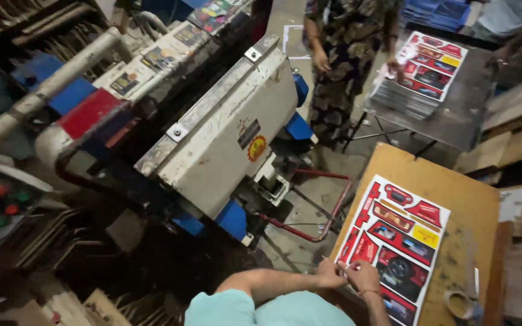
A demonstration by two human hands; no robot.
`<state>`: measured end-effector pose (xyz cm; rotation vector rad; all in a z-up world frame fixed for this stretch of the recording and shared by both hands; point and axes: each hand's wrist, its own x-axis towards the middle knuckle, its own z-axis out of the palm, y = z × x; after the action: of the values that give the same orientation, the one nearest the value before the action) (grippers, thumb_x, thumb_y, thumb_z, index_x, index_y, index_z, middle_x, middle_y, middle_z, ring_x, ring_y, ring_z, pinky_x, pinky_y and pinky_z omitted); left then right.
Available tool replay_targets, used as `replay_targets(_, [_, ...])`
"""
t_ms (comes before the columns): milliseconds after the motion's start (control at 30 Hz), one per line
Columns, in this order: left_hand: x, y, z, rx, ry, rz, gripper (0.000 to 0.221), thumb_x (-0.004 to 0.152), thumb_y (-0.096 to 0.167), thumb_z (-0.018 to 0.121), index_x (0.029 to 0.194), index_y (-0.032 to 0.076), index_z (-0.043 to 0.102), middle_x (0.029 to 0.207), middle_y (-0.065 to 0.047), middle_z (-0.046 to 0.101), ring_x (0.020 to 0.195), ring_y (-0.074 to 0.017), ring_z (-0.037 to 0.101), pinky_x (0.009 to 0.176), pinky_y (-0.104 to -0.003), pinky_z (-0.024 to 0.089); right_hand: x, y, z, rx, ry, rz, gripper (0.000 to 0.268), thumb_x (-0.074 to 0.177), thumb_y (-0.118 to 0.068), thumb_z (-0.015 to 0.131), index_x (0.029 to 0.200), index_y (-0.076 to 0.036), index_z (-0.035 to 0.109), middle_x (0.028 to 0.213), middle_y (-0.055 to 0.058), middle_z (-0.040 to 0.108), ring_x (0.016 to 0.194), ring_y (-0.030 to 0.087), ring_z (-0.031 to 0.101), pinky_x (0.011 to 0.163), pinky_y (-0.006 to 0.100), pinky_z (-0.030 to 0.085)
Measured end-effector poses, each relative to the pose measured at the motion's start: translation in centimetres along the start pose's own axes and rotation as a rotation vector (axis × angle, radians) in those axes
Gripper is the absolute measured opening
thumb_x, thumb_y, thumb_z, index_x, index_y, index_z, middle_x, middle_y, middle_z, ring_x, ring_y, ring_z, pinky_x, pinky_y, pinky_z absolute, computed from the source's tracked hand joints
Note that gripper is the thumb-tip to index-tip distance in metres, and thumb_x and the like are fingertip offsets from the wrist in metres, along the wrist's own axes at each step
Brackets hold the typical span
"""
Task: Placing printed sheets onto a machine bed and stacking finished sheets.
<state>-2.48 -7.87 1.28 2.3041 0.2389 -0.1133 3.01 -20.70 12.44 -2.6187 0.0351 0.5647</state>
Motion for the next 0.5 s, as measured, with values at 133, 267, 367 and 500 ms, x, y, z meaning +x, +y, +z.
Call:
replay_targets(133, [1.7, -0.9, 1.4, -0.261, -0.323, -0.129, 0.043, 0.076, 0.051, 0.075, 0.08, 0.008, 0.075, 0.083, -0.014, 0.076, 0.078, -0.028, 0.074, 0.072, -0.041, 0.058, -0.5, 0.2, -1.0, 0.07, -0.036, 0.091, 0.05, 0.079, -0.059, 0.075, 0.092, -0.011, 0.079, 0.077, 0.019, 0.076, 0.077, 0.032, 0.076, 0.076, 0.043, 0.061])
replay_targets(267, [3.2, -1.9, 0.1, -0.176, -0.416, -0.158, 0.043, 0.072, 0.051, 0.081, 0.085, 0.01, 0.079, 0.077, -0.01, 0.073, 0.071, -0.0212, 0.07, 0.071, -0.038, 0.056, 0.6, 1.4, 0.6, 0.06, 0.099, -0.032, 0.048, 0.075, -0.056, 0.08, 0.098, -0.014, 0.08, 0.092, 0.016, 0.079, 0.088, 0.03, 0.077, 0.08, 0.041, 0.059])
replay_targets(367, [3.7, -2.2, 0.1, -0.137, -0.496, -0.168, 0.041, 0.073, 0.047, 0.082, 0.084, 0.008, 0.078, 0.078, -0.011, 0.072, 0.07, -0.0216, 0.069, 0.069, -0.039, 0.056, 1.1, 2.1, 1.4, 0.103, 0.133, 0.012, 0.046, 0.075, -0.05, 0.082, 0.103, -0.013, 0.08, 0.095, 0.016, 0.078, 0.089, 0.03, 0.077, 0.079, 0.04, 0.06])
replay_targets(500, [3.7, -2.1, -0.4, -0.341, -0.608, -0.285, 0.034, 0.074, 0.042, 0.082, 0.086, 0.011, 0.078, 0.083, -0.009, 0.076, 0.07, -0.0174, 0.071, 0.069, -0.035, 0.058, 1.1, 6.1, -0.1, 0.465, 0.152, 0.229, 0.034, 0.087, -0.027, 0.078, 0.115, -0.008, 0.076, 0.089, 0.014, 0.081, 0.066, 0.03, 0.073, 0.061, 0.043, 0.058])
